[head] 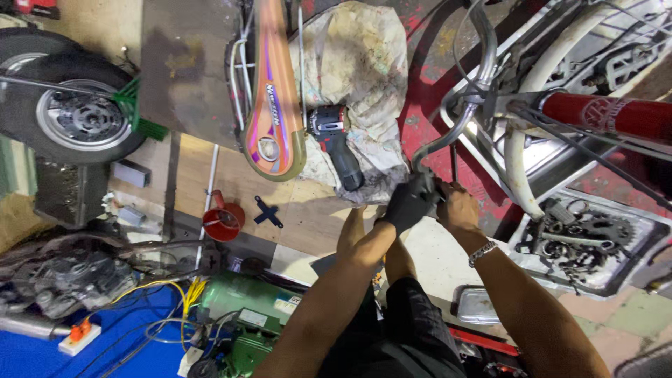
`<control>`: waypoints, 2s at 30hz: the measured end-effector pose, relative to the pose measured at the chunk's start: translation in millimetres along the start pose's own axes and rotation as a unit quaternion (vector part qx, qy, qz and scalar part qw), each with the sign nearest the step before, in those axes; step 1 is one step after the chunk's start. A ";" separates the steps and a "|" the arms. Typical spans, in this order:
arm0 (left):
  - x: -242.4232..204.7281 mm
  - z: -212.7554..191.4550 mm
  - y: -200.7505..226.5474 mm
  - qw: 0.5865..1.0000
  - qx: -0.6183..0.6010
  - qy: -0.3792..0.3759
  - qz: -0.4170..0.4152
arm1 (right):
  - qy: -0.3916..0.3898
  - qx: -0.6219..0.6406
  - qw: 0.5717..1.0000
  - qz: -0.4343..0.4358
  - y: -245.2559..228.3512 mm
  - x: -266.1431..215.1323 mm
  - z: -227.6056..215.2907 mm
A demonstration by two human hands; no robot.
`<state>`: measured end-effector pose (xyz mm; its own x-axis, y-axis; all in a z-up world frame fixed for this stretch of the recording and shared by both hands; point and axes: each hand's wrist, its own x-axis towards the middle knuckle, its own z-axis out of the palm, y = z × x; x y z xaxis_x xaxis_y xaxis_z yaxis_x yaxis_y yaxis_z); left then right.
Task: The person works on a bicycle frame by handling mechanical components, using a tool to loosen or tighten parts, and threading a wire through a small opening.
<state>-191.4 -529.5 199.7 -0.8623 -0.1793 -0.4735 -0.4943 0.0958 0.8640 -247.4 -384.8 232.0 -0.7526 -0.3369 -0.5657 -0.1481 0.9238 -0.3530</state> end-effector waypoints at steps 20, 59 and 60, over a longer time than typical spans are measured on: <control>-10.4 -15.7 34.9 0.990 -0.009 0.110 -0.087 | 0.090 0.190 0.977 0.014 5.2 -13.7 9.1; 34.2 -69.6 68.0 0.795 0.379 -0.071 0.469 | 0.112 0.317 0.933 0.129 -1.7 -21.7 40.7; 38.9 -71.0 61.6 0.787 0.377 -0.088 0.481 | 0.111 0.346 0.924 0.124 4.3 -17.8 49.6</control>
<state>-247.6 -600.2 246.7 -0.8469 0.4621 0.2632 0.5278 0.6702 0.5218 -202.7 -383.9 203.6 -0.8327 -0.0152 -0.5535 0.4331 0.6049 -0.6682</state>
